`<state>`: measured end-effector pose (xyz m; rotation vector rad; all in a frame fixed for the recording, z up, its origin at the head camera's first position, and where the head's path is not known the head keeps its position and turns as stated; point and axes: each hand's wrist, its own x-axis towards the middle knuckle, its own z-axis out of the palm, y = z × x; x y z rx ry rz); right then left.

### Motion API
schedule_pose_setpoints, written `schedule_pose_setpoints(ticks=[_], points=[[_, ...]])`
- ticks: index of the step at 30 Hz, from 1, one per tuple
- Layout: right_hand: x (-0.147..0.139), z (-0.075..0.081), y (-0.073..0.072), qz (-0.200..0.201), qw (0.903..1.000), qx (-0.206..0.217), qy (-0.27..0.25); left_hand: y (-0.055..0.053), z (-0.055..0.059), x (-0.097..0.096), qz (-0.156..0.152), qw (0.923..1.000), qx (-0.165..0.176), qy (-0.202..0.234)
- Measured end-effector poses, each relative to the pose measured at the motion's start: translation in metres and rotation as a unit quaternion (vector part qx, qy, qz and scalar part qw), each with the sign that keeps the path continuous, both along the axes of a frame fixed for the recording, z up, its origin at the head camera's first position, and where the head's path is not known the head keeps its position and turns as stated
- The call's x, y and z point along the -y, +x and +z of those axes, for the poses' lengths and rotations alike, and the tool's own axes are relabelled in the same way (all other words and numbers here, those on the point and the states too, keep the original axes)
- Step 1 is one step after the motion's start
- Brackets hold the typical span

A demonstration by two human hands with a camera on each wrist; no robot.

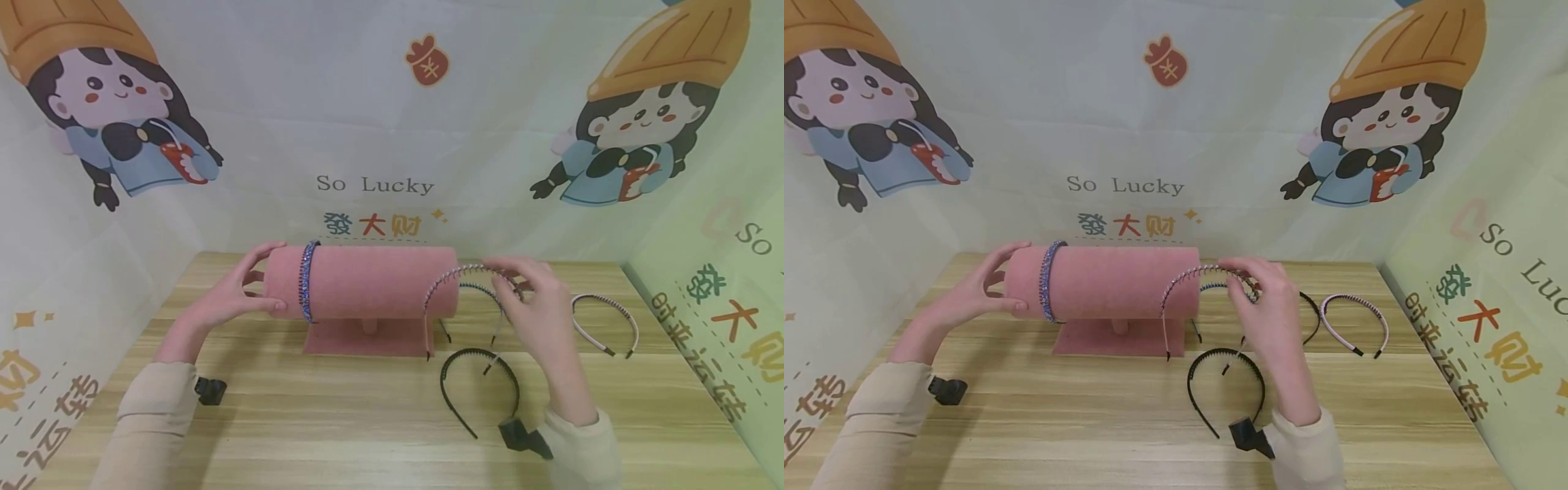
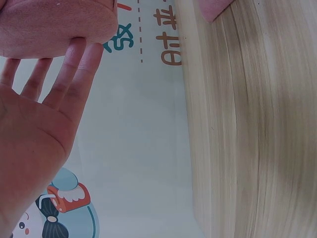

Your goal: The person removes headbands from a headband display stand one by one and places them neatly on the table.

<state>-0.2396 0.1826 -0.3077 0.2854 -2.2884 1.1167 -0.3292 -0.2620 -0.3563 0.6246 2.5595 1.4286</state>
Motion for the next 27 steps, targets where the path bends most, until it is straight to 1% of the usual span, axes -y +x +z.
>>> schedule_pose_setpoints(ticks=[12, 20, 27], points=[[-0.015, -0.012, -0.003, -0.009, 0.9998, -0.006, 0.014, 0.0, 0.001, 0.0, 0.0, 1.0, 0.0, -0.002], [-0.031, -0.022, -0.002, -0.024, 0.9993, 0.02, 0.021, 0.001, 0.001, 0.0, -0.004, 1.0, -0.003, 0.003], [-0.045, -0.029, 0.001, -0.028, 0.9985, 0.043, 0.02, 0.001, 0.002, 0.0, -0.002, 1.0, -0.002, 0.002]])
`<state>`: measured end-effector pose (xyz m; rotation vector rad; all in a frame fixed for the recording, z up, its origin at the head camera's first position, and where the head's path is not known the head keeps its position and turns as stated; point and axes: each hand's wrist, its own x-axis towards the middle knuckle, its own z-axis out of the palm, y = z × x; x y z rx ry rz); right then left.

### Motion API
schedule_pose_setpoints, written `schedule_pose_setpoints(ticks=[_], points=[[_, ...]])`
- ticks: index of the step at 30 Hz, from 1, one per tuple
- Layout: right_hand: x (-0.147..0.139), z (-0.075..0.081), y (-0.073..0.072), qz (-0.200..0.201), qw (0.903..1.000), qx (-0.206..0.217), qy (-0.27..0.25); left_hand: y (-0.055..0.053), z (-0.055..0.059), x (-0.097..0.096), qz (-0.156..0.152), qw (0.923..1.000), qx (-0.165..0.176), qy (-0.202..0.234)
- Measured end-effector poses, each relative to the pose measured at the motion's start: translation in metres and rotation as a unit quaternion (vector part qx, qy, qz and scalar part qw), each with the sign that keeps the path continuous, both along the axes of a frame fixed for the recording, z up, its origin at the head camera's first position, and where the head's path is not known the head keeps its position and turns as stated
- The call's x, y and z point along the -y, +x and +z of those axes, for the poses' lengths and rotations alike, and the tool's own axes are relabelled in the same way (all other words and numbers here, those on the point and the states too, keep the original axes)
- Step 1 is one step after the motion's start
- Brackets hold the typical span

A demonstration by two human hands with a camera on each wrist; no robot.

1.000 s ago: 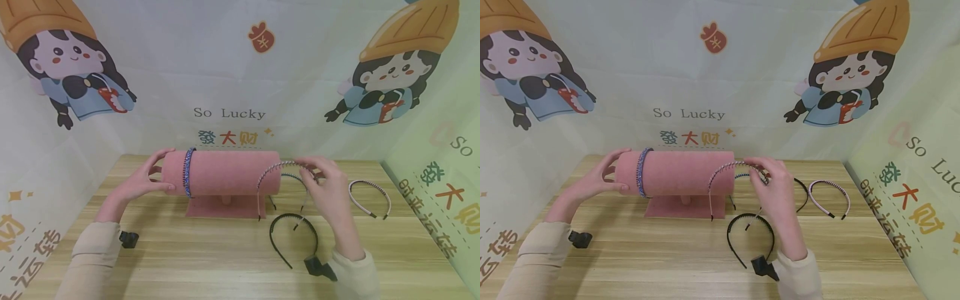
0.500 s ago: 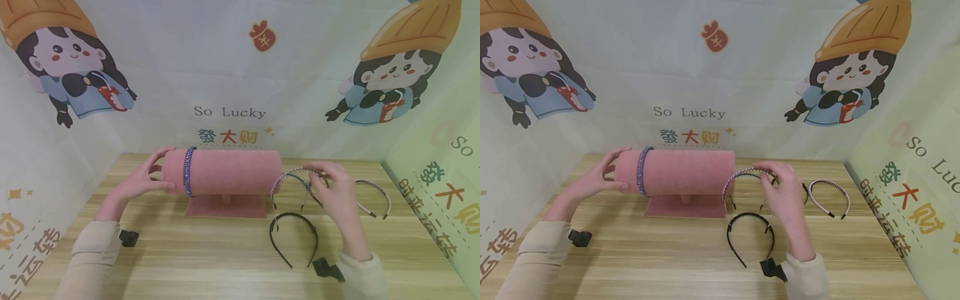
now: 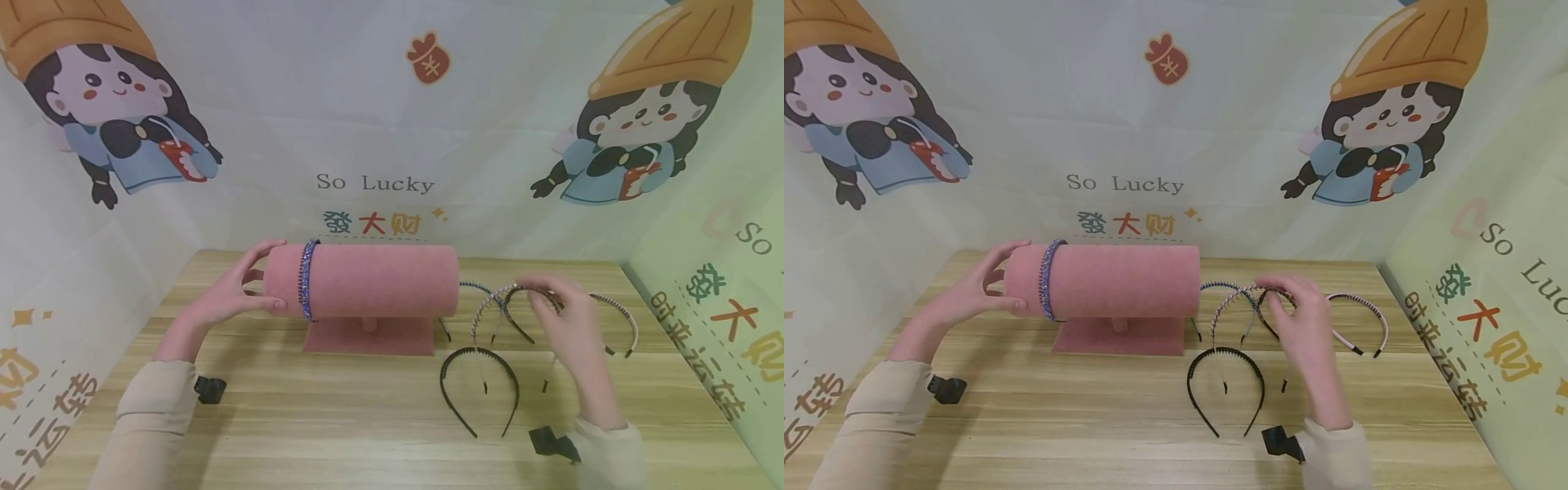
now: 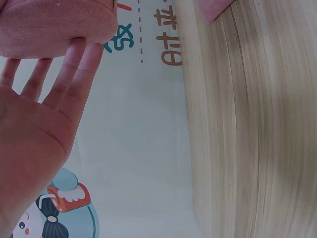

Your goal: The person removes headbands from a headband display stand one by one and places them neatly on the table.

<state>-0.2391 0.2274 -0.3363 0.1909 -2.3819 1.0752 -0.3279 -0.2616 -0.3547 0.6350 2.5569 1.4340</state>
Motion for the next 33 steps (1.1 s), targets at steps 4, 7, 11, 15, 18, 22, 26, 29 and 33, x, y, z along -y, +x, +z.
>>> schedule_pose_setpoints(ticks=[4, 7, 11, 15, 18, 22, 26, 29, 33], points=[[-0.011, -0.006, 0.0, -0.004, 0.9999, 0.001, 0.015, 0.0, 0.0, -0.001, 0.001, 1.0, 0.001, 0.0], [-0.021, -0.012, 0.0, -0.006, 0.9997, -0.006, 0.023, 0.0, -0.001, -0.001, 0.0, 1.0, 0.003, -0.002], [-0.034, -0.018, 0.002, -0.019, 0.9989, -0.004, 0.043, 0.0, -0.001, 0.0, -0.002, 1.0, 0.003, -0.001], [-0.045, -0.023, 0.005, -0.039, 0.9974, -0.002, 0.06, 0.0, -0.001, 0.0, -0.001, 1.0, 0.001, -0.003], [-0.054, -0.028, 0.005, -0.046, 0.9971, -0.005, 0.061, 0.0, -0.001, 0.0, 0.0, 1.0, 0.002, -0.007], [-0.066, -0.035, 0.005, -0.038, 0.9972, 0.004, 0.064, 0.0, -0.001, 0.0, 0.0, 1.0, 0.003, -0.004], [-0.075, -0.043, 0.005, -0.033, 0.9962, 0.015, 0.08, 0.0, -0.001, 0.0, -0.001, 1.0, 0.003, -0.001], [-0.081, -0.048, 0.005, -0.031, 0.9944, 0.03, 0.097, 0.0, -0.001, 0.0, -0.001, 1.0, 0.004, -0.003], [-0.088, -0.055, 0.005, -0.02, 0.9919, 0.058, 0.111, 0.0, -0.001, -0.001, -0.001, 1.0, 0.005, -0.006]])
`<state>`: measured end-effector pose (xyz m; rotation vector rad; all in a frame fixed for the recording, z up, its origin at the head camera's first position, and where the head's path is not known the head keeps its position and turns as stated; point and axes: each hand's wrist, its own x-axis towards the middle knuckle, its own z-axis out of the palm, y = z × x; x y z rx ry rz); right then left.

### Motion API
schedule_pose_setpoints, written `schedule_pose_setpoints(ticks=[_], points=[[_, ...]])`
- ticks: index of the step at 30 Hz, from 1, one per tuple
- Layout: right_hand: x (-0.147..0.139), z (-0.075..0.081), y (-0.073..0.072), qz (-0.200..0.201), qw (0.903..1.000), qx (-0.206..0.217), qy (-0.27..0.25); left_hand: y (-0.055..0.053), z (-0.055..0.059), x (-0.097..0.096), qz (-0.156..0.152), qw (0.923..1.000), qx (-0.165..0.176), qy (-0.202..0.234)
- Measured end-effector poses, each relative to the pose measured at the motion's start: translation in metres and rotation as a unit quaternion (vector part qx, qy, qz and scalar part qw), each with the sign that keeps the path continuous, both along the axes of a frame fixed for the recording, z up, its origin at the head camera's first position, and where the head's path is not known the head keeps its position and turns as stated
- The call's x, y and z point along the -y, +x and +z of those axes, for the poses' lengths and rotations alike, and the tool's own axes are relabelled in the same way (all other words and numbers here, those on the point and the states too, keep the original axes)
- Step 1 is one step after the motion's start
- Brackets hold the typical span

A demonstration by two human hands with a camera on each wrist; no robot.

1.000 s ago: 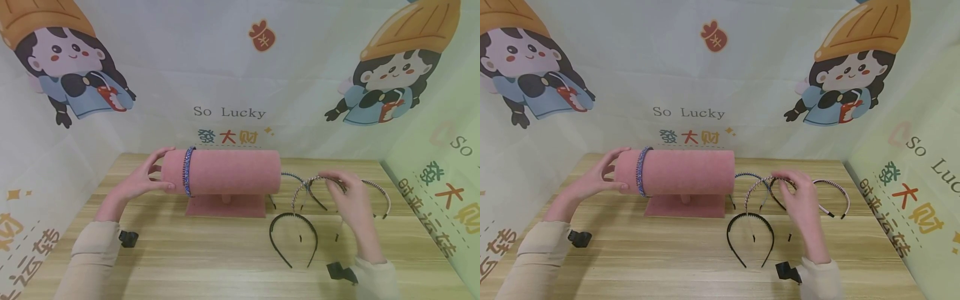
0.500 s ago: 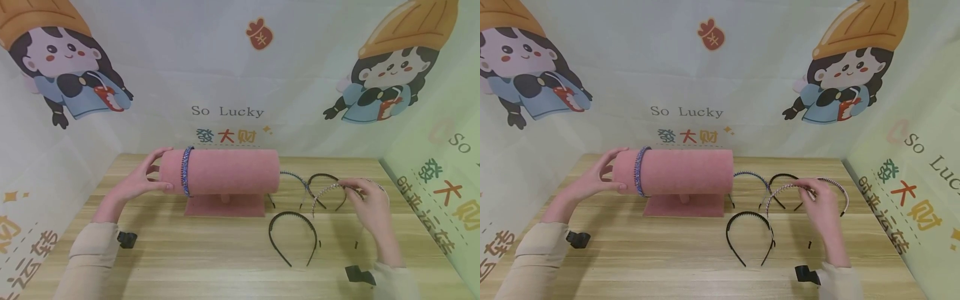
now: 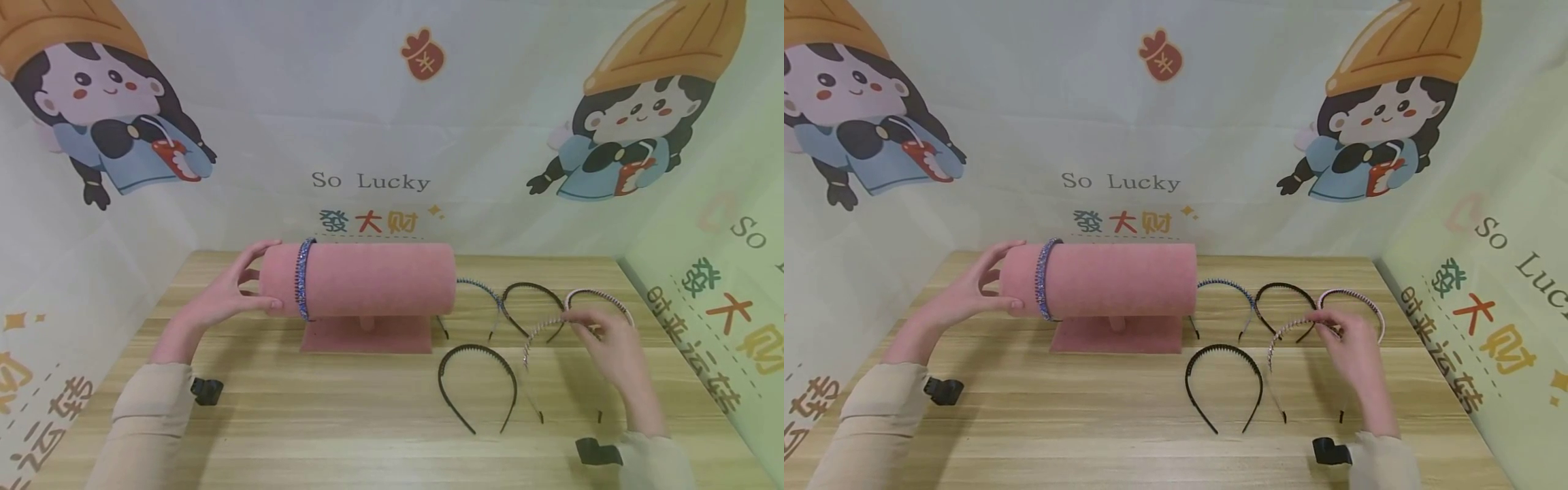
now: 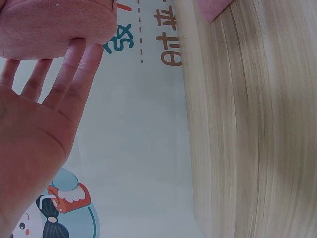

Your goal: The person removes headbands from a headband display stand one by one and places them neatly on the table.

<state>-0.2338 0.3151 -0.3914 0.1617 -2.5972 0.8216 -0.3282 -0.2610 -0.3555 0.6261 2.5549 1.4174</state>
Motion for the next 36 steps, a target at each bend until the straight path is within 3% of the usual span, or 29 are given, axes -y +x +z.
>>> schedule_pose_setpoints(ticks=[12, 29, 36], points=[[-0.018, -0.02, -0.004, 0.066, 0.9937, 0.091, -0.001, 0.0, 0.0, -0.001, 0.004, 1.0, 0.001, -0.004], [-0.032, -0.04, -0.019, 0.146, 0.9826, 0.115, 0.011, 0.001, 0.001, -0.001, 0.007, 0.9999, 0.002, -0.008], [-0.033, -0.044, -0.023, 0.137, 0.9815, 0.128, 0.039, 0.001, 0.001, -0.001, 0.009, 0.9999, 0.001, -0.012]])
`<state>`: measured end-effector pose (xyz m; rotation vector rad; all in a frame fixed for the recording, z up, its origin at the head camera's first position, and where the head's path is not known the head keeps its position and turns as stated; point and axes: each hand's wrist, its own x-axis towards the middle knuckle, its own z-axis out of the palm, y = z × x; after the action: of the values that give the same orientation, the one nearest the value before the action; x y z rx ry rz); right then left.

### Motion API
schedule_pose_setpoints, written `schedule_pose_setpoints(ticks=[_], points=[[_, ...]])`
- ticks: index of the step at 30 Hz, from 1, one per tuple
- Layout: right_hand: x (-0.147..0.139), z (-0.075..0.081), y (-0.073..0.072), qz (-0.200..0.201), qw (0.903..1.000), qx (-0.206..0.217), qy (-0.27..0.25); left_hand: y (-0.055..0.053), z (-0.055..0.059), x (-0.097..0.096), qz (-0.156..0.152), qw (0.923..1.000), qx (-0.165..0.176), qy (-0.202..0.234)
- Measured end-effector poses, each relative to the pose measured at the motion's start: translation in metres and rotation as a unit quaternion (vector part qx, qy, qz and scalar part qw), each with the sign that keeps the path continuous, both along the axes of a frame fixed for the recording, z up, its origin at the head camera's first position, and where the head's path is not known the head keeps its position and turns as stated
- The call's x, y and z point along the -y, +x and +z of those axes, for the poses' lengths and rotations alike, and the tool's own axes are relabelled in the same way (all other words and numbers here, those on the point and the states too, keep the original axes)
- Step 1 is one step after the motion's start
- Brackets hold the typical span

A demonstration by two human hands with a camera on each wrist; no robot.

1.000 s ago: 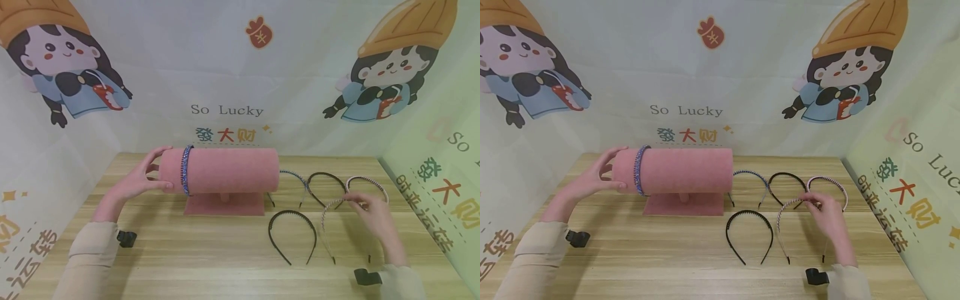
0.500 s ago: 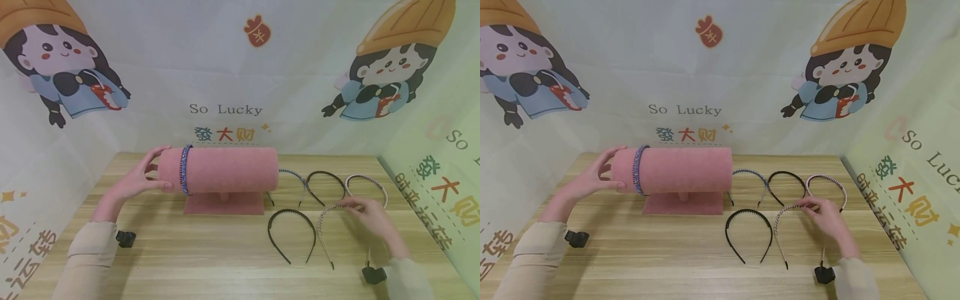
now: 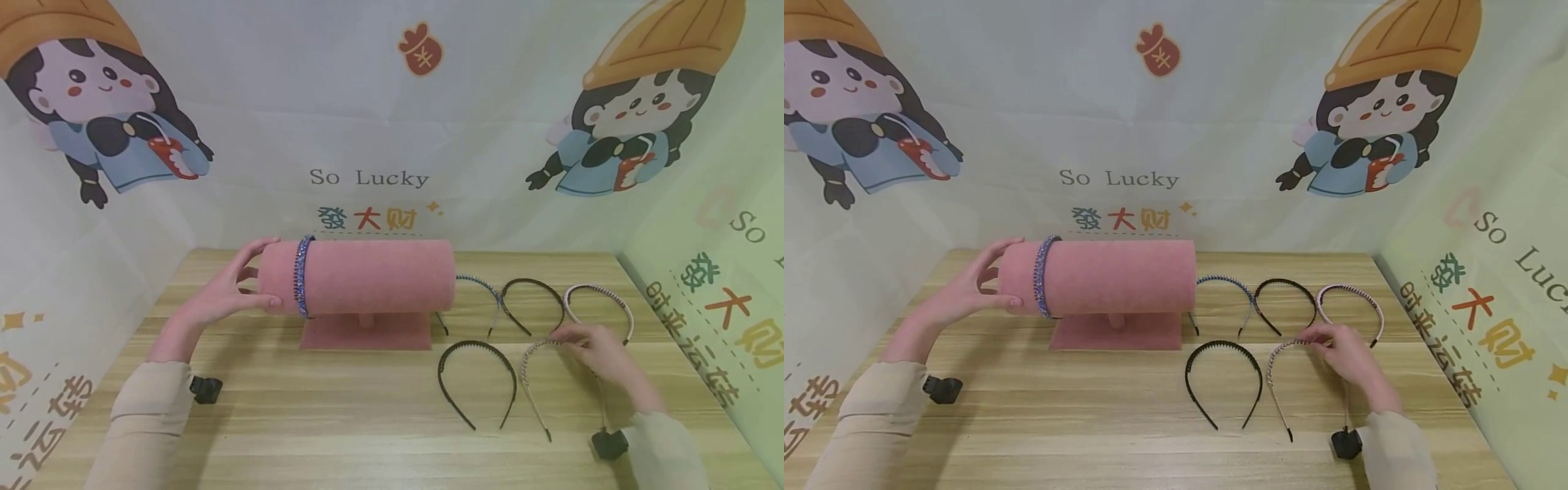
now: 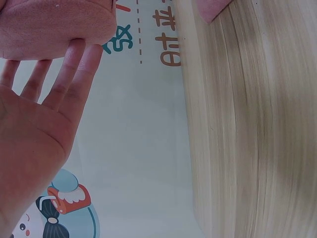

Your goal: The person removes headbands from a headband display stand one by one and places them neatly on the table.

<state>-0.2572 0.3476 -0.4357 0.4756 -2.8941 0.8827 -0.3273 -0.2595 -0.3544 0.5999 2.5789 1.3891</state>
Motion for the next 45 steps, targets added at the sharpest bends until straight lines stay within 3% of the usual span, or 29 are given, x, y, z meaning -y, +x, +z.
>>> schedule_pose_setpoints(ticks=[5, 27, 45], points=[[0.0, -0.003, -0.005, -0.002, 0.9998, 0.004, 0.019, 0.0, 0.001, 0.0, -0.001, 1.0, -0.001, -0.001], [0.001, -0.006, -0.021, 0.013, 0.9988, 0.046, 0.007, -0.001, 0.002, 0.001, -0.005, 1.0, 0.0, 0.001], [0.003, -0.006, -0.021, 0.012, 0.9983, 0.057, 0.004, -0.001, 0.002, 0.0, -0.005, 1.0, -0.001, -0.001]])
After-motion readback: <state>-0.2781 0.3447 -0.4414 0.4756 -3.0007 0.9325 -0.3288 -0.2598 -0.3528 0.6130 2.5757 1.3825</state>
